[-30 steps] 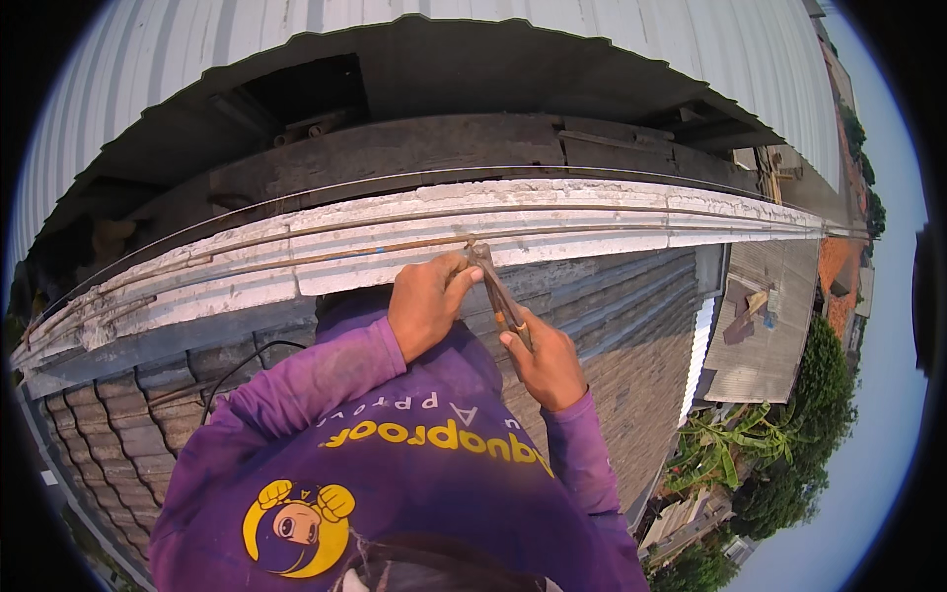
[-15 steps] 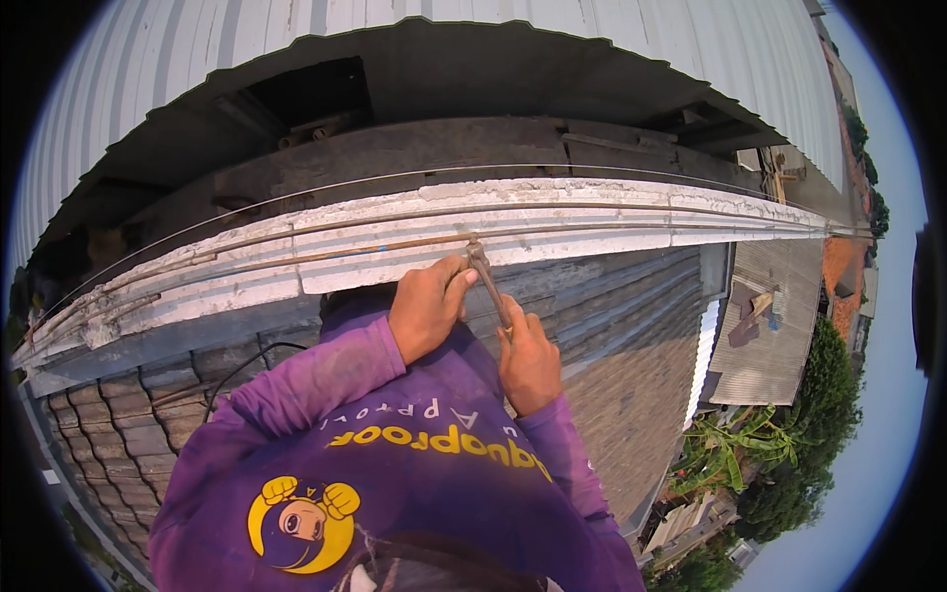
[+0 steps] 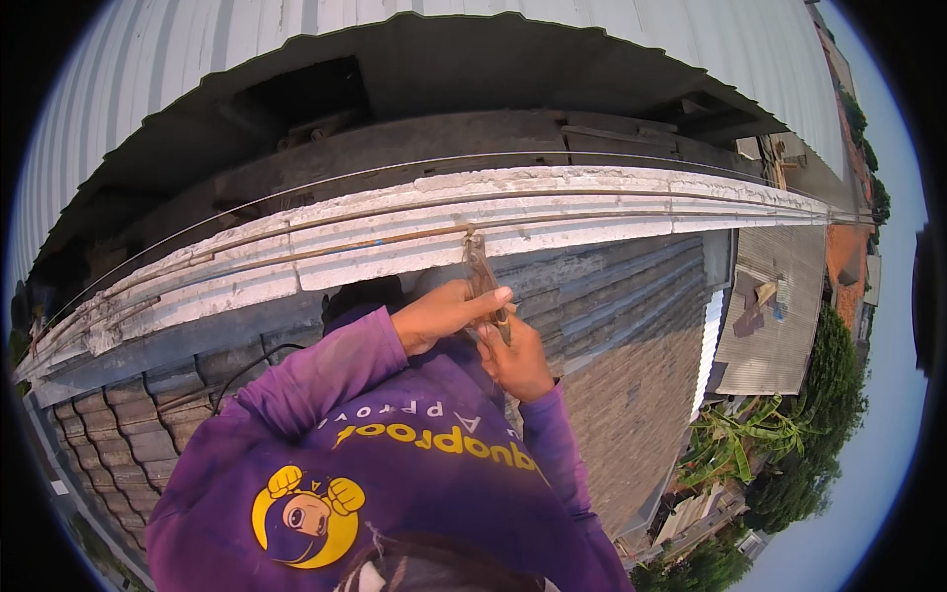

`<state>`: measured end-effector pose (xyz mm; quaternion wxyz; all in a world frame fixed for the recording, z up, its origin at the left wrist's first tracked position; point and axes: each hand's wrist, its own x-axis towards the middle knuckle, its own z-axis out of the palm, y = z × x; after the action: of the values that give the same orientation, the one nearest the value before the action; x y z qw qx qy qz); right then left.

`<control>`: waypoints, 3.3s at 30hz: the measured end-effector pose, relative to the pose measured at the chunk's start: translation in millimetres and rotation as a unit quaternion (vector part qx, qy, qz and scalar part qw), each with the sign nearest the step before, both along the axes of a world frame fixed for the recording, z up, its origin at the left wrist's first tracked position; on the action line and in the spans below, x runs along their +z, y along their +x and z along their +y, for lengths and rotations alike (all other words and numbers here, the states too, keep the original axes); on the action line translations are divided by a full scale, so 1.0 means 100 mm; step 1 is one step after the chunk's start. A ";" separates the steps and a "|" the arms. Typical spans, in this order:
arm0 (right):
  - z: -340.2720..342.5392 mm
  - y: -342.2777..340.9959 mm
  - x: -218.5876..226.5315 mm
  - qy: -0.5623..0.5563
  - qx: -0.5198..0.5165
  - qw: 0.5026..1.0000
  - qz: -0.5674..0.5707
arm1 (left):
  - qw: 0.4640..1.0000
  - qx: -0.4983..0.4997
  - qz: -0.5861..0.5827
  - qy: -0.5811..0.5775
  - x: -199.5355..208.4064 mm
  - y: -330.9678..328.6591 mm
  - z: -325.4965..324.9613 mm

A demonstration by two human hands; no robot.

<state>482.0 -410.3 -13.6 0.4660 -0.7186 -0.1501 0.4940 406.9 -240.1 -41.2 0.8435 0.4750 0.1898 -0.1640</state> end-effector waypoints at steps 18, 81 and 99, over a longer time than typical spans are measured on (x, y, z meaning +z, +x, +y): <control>-0.31 0.16 0.67 -0.086 0.042 0.968 -0.233 | 0.938 0.225 0.076 -0.253 0.10 0.48 -0.41; -0.07 -0.15 0.47 -0.130 0.137 0.817 -0.545 | 0.936 0.053 -0.098 -0.334 -0.25 0.31 -0.02; -0.10 -0.01 0.27 -0.077 0.069 0.994 -0.042 | 0.966 0.041 -0.080 -0.242 -0.27 0.25 0.00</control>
<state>480.5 -420.2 13.0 0.3673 -0.7603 -0.1798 0.5047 431.7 -240.3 -67.8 0.9516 0.2603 0.0959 -0.1320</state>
